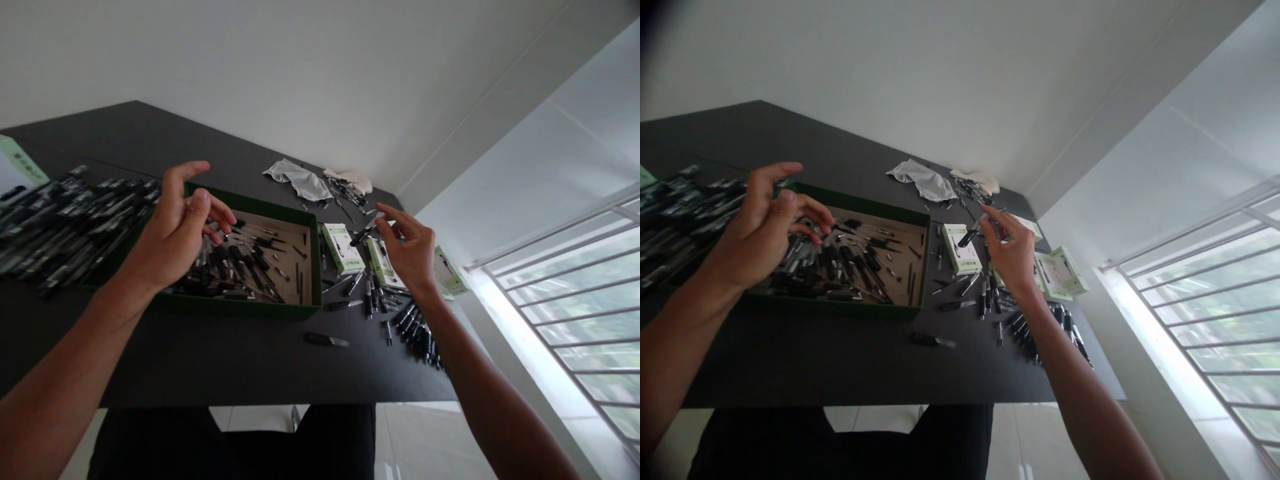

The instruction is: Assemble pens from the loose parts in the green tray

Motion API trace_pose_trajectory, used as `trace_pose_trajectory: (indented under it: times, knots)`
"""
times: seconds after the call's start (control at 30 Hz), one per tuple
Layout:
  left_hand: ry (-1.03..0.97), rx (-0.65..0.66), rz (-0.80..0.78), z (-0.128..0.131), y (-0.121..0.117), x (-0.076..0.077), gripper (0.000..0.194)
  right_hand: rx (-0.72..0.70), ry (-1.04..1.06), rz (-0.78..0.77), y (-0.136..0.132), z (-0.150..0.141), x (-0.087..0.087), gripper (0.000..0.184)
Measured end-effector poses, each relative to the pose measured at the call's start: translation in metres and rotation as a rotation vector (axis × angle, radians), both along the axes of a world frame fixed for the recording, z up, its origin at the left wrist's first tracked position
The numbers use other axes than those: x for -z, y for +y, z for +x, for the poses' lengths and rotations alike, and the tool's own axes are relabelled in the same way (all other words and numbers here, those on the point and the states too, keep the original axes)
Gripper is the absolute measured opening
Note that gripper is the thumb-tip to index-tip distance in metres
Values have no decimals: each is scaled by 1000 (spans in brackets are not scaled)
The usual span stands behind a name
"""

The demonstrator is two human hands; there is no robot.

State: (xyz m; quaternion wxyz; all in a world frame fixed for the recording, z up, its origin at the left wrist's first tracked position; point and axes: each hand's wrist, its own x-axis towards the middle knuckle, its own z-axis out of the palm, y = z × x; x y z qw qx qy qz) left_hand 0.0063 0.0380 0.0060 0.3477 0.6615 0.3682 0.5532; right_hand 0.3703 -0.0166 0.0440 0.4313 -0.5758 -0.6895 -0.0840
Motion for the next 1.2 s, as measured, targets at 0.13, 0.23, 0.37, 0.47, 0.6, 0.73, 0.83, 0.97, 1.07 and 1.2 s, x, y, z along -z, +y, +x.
trace_pose_trajectory:
  times: [0.13, 0.23, 0.37, 0.47, 0.6, 0.73, 0.83, 0.97, 1.07, 1.2]
  knots:
    - [1, 3, 25, -2, 3, 3, 56, -21, 69, -44, -6, 1, 2, 31]
    - [1, 14, 41, -3, 6, 6, 60, -24, 107, -46, -11, 3, 1, 31]
    - [-7, 23, 40, -3, 8, 8, 57, -27, 112, -52, -17, 4, -2, 32]
    - [-3, 26, 36, -2, 7, 7, 56, -14, 58, -16, -22, 2, -3, 31]
    - [8, 23, 42, -2, 5, 5, 52, -128, -109, -50, -27, 0, 0, 31]
    - [20, 23, 30, -2, 3, 4, 48, -70, -131, 46, -28, 5, 0, 31]
    - [21, 20, 30, -2, 3, 4, 47, -102, -169, 15, -26, 7, 2, 30]
    - [29, 33, 21, -3, 4, 5, 48, -87, -163, 30, -24, 6, 5, 32]
    - [28, 27, 16, -2, 5, 4, 48, -78, -157, 57, -22, 8, 7, 31]
    - [32, 22, 34, -1, 5, 5, 49, -27, -164, 42, -19, 12, 8, 29]
